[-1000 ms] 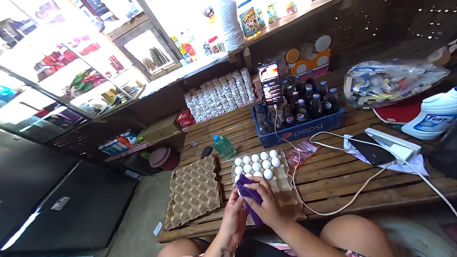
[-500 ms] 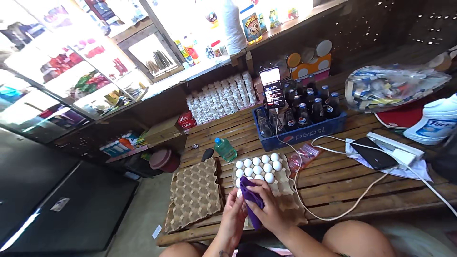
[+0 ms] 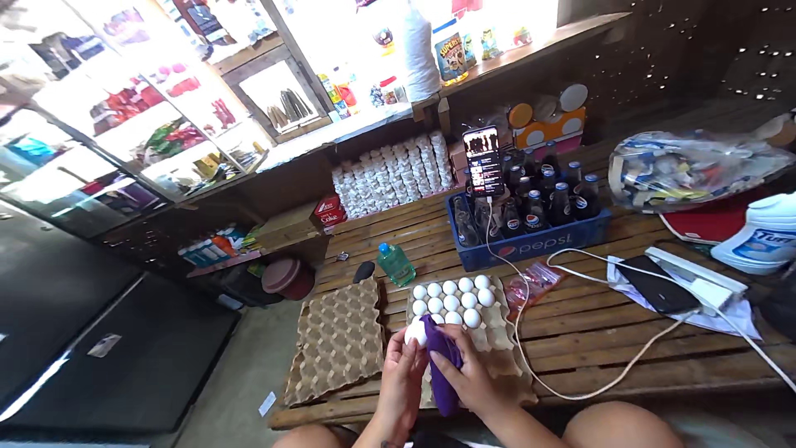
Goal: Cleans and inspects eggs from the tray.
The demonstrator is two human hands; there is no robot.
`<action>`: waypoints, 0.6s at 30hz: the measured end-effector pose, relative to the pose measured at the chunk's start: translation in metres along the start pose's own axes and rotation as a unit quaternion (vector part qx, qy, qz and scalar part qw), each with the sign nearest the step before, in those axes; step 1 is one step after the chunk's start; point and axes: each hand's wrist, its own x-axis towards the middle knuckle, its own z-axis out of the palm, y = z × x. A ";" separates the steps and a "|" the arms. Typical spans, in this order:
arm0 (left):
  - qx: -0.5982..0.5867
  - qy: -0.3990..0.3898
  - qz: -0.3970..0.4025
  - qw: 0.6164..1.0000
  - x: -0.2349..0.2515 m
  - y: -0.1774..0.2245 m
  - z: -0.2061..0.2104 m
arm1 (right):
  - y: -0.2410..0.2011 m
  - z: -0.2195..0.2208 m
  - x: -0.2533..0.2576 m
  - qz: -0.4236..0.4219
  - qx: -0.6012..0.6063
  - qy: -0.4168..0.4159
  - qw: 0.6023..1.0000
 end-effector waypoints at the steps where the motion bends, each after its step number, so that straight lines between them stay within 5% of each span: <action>1: 0.000 0.006 0.003 1.000 0.000 0.000 0.000 | 0.001 0.001 -0.001 -0.027 -0.021 0.001 0.999; 12: 0.047 -0.059 -0.093 0.993 -0.004 -0.005 -0.011 | 0.007 -0.003 0.002 -0.167 -0.162 0.015 0.972; 18: 0.085 -0.092 -0.107 0.986 -0.006 -0.003 -0.008 | -0.012 -0.006 0.003 0.042 -0.019 0.027 0.999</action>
